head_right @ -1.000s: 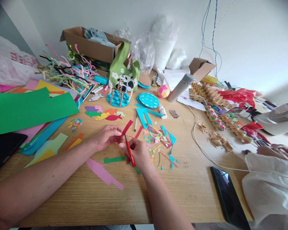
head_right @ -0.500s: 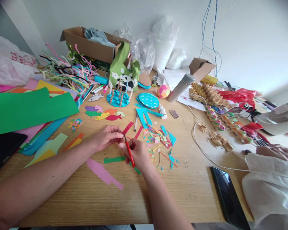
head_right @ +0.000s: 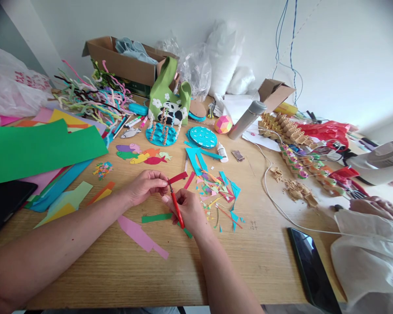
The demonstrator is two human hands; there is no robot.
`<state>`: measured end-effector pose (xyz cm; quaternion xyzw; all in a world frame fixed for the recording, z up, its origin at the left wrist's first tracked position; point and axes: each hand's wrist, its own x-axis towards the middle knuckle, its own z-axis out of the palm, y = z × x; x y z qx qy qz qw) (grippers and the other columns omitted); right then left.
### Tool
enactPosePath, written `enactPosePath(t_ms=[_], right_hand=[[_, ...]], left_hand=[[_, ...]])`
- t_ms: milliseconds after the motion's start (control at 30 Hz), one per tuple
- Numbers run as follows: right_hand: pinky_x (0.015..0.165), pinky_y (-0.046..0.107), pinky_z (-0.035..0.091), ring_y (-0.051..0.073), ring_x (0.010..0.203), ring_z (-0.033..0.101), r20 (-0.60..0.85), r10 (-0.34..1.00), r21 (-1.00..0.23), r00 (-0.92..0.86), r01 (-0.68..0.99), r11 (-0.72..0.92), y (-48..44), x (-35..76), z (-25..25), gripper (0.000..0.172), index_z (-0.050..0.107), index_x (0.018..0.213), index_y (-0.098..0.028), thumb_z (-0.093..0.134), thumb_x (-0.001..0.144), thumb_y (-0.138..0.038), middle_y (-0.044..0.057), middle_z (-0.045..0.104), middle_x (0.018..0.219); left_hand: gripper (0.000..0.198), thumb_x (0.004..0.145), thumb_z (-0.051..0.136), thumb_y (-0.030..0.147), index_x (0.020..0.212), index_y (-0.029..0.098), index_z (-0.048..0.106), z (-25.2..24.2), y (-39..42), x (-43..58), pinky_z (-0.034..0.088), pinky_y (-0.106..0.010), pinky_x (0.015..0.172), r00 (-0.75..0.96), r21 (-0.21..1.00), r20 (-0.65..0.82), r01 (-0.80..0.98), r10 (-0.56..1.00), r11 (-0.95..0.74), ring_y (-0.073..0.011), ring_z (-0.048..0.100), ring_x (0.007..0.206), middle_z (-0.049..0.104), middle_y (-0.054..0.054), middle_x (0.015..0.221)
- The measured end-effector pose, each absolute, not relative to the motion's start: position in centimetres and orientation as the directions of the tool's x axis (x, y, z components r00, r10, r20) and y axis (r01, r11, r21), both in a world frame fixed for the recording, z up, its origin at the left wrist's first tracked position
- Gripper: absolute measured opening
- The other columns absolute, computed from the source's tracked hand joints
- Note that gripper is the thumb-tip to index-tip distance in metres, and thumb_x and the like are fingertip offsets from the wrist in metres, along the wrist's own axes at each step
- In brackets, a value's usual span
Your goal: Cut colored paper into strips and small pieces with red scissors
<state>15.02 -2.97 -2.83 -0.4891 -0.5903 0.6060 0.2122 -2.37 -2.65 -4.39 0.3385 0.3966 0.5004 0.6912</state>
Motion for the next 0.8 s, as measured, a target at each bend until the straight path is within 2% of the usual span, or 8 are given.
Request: enactPosePath(t_ms=[367,633,800], right_hand=[[0.033,0.019,0.039,0.011,0.036,0.055,-0.351,0.827,-0.917,-0.439,0.341,-0.208,-3.03,15.09,-2.82,0.046,0.047,0.067,-0.020,0.076,0.068,-0.055,-0.005,0.057,0.050],[0.032,0.019,0.040,0.010,0.035,0.052,-0.348,0.834,-0.923,-0.428,0.311,-0.226,-3.00,14.98,-2.52,0.047,0.047,0.066,-0.019,0.078,0.065,-0.054,-0.005,0.055,0.050],[0.031,0.019,0.040,0.011,0.035,0.053,-0.355,0.839,-0.921,-0.412,0.309,-0.238,-3.01,14.94,-2.55,0.049,0.047,0.065,-0.019,0.076,0.065,-0.058,-0.005,0.056,0.050]], left_hand=[[0.012,0.061,0.070,0.023,0.065,0.013,0.064,-4.08,-2.60,-2.44,0.046,-0.027,0.063,0.156,0.917,-0.194,-0.322,0.968,0.236,-0.0122,0.058,0.056,0.066,-0.004,0.061],[0.015,0.061,0.071,0.024,0.068,0.013,0.064,-4.27,-2.59,-2.53,0.046,-0.027,0.062,0.163,0.885,-0.222,-0.380,0.961,0.268,-0.0127,0.059,0.056,0.066,-0.004,0.061],[0.017,0.062,0.073,0.026,0.067,0.012,0.063,-4.03,-2.68,-2.38,0.046,-0.027,0.062,0.219,0.890,-0.222,-0.353,0.950,0.289,-0.0122,0.059,0.057,0.067,-0.004,0.063]])
